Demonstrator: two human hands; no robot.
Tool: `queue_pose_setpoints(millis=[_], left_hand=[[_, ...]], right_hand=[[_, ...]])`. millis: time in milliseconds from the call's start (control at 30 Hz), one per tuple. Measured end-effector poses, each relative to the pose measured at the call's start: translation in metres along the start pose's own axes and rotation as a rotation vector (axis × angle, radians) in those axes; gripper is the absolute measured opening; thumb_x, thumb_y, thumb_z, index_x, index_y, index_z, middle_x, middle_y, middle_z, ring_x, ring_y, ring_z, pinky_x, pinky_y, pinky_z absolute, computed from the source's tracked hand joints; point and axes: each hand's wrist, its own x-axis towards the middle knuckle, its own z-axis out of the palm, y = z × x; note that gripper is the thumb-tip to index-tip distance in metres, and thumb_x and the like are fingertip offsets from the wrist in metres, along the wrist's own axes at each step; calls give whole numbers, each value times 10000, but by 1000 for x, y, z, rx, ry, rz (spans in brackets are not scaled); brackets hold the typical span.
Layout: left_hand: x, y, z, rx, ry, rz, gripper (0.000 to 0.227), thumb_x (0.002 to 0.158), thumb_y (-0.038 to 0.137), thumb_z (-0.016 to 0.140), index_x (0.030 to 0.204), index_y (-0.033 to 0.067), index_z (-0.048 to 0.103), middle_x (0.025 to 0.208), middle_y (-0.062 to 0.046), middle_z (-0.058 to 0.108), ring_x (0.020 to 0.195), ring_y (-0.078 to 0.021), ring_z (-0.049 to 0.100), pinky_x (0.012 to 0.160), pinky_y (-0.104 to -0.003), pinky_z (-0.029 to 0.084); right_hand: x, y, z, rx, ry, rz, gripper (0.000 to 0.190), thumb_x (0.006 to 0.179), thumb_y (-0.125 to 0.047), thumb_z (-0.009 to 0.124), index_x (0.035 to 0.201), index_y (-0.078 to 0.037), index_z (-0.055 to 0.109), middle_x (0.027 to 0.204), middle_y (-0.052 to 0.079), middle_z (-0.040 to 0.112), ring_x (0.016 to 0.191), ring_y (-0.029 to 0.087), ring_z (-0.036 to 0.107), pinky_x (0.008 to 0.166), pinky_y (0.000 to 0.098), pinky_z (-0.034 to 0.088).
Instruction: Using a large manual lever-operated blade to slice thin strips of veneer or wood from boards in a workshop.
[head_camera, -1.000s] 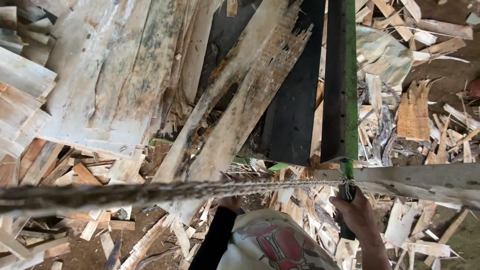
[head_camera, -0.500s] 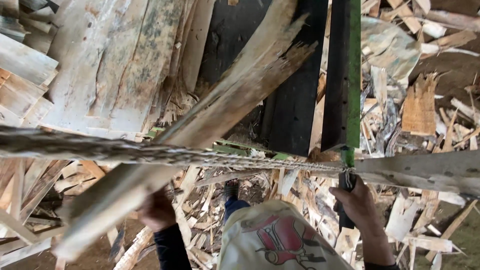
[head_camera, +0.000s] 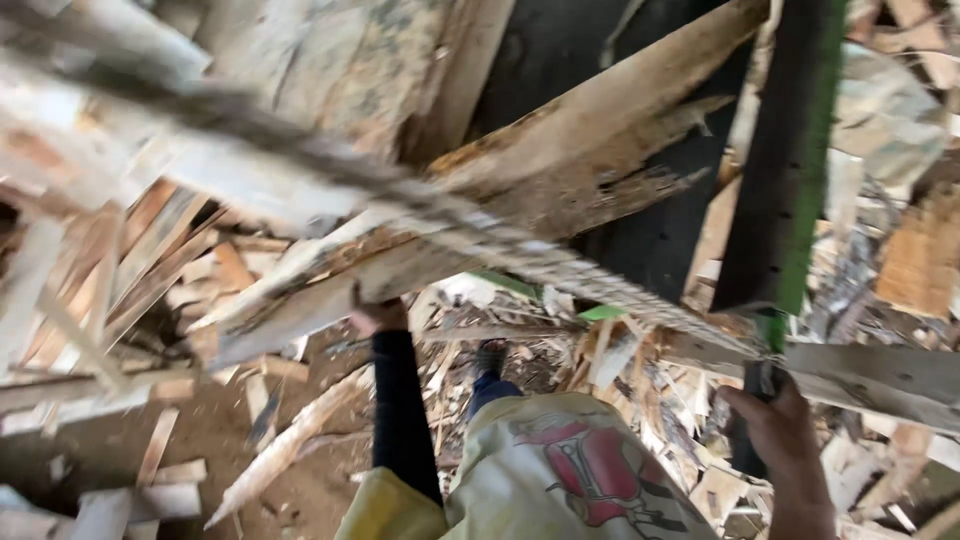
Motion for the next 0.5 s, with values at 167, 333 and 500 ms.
queue_pose_setpoints(millis=[167,333,500], left_hand=[[-67,4,46,558,-57,228,614,980,498,589,1427,79,544,1432,-171,582,1004,-327,624,971,-534,493],[-95,90,93,718,-84,419,498,956,445,627,1231,37,709,1363,-167,711,1004,-319,719,900,-502,619],[-77,186,146,432,-127,497,324,879,227,751,1106,-5,739,1334,-198,695,1207,-262,717,1030,-488,592]], right_hand=[[-14,-21,2,27,61,102,407,839,-166,778,1137,-9,550,728,124,576,610,259,598,512,422,498],[-32,-27,8,-497,271,-91,570,868,-272,826,1285,33,584,873,158,658,712,281,648,648,468,542],[-73,-37,64,-736,552,-782,283,937,-337,752,1041,-75,726,934,97,710,905,267,668,945,442,517]])
